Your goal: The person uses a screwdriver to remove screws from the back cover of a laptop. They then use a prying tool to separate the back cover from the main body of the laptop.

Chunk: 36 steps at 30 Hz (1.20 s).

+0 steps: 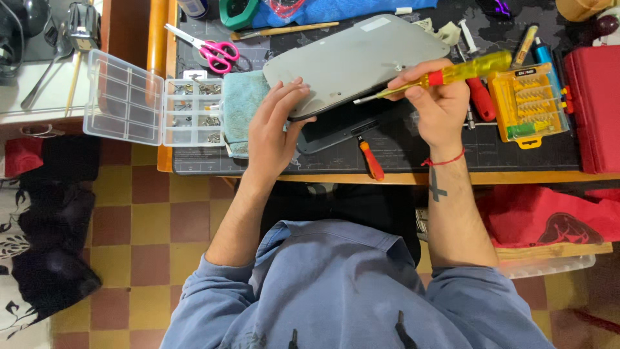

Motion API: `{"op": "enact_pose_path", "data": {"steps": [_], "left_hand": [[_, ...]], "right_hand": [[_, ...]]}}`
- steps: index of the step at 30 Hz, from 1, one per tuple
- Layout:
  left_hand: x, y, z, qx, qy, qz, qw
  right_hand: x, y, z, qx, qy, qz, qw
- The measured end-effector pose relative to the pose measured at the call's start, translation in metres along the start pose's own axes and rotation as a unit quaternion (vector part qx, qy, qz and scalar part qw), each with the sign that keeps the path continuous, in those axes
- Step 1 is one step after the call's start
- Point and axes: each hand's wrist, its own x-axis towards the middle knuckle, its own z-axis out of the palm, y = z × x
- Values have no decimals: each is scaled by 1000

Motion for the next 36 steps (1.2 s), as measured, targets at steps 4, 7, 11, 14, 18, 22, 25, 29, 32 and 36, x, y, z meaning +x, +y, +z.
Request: {"op": "enact_pose_path", "data": {"steps": [4, 7, 11, 14, 18, 22, 25, 29, 32, 36], "left_hand": [[3, 3, 0, -8, -2, 19, 1000], [7, 6, 1, -9, 13, 31, 999], [12, 4, 10, 3, 50, 29, 998], [14, 1, 14, 14, 80, 37, 996], [10, -6, 20, 21, 75, 38, 996], [6, -6, 25, 23, 77, 47, 996], [2, -7, 29, 31, 93, 52, 994], [-1, -10, 33, 38, 105, 55, 992], [-4, -11, 34, 48, 104, 52, 992], [-6, -13, 35, 47, 114, 46, 991]], "right_hand": [[-6, -11, -7, -33, -5, 30, 999], [-13, -18, -11, -61, 3, 78, 995], [-30, -6, -21, -133, 62, 90, 985], [-43, 5, -31, -172, 118, 49, 977], [-55, -7, -35, -238, 172, 56, 954], [-67, -15, -41, -311, 218, 78, 922], [-73, -14, -46, -410, 228, 106, 877], [-64, -25, -38, -511, 157, 195, 822], [-62, -15, -40, -563, 105, 253, 780], [-59, -4, -43, -624, 92, 267, 729]]}}
